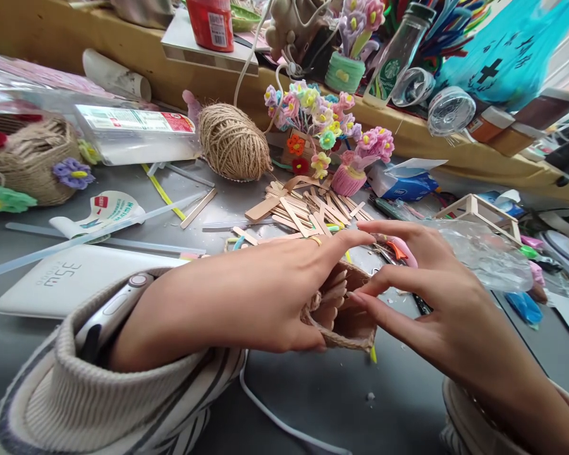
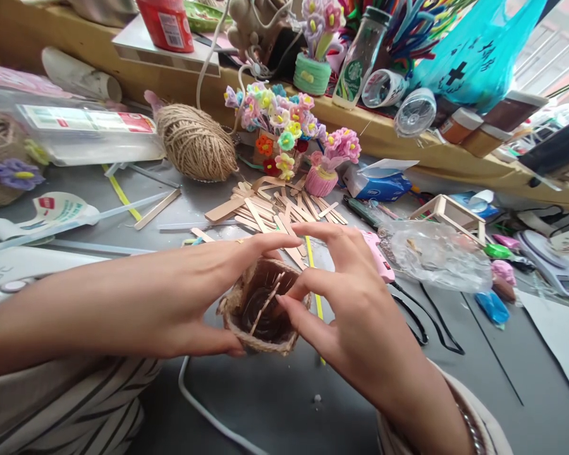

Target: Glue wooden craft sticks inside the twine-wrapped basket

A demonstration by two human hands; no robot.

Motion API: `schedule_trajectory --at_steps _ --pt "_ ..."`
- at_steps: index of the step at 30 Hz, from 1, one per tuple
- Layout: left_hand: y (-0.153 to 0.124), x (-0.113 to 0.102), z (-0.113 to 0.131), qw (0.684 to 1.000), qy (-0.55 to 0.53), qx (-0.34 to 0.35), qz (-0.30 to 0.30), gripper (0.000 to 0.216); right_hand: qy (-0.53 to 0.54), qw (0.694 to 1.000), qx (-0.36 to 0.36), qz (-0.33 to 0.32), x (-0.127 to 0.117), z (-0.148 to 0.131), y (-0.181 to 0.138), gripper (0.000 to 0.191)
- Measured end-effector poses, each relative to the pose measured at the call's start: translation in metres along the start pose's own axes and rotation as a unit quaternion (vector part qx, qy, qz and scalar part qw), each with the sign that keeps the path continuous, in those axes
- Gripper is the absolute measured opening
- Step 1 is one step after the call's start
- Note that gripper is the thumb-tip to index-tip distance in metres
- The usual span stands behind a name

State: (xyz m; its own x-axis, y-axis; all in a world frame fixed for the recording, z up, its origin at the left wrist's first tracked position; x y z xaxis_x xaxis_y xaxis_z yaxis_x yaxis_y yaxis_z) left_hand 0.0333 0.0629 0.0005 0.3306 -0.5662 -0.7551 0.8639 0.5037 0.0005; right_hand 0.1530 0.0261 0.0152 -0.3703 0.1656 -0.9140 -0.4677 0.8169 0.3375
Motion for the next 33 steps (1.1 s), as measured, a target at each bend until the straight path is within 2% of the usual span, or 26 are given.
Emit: schedule_trajectory --at_steps 17,23,33 --pt "-0.0003 0.0008 -0.0002 1.0 0.012 -0.001 -0.004 0.075 0.013 1.0 0.001 -0.005 0.0007 -0.0017 -0.0005 0.014" --pt "-0.0005 -0.0008 -0.0018 1.0 0.022 -0.009 0.012 0.075 0.001 1.0 -0.008 -0.003 0.001 -0.0036 -0.0008 0.014" --pt "0.001 -0.0002 -0.0003 0.999 0.03 -0.017 -0.024 0.074 -0.009 1.0 -0.005 -0.005 0.0015 -0.0023 0.0007 0.014"
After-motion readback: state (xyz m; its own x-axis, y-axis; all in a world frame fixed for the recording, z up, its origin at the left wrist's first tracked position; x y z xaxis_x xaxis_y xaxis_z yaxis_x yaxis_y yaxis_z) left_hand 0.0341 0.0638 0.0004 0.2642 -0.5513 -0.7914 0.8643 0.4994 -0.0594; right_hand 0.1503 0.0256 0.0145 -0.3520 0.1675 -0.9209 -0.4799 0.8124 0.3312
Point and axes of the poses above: each hand's wrist, its own y-axis towards the middle knuckle, its own x-axis out of the palm, z = x × y, the point moved 6 cm from there along y, towards the middle knuckle, and after that the axes turned 6 degrees about -x, right-handed, at the moved point
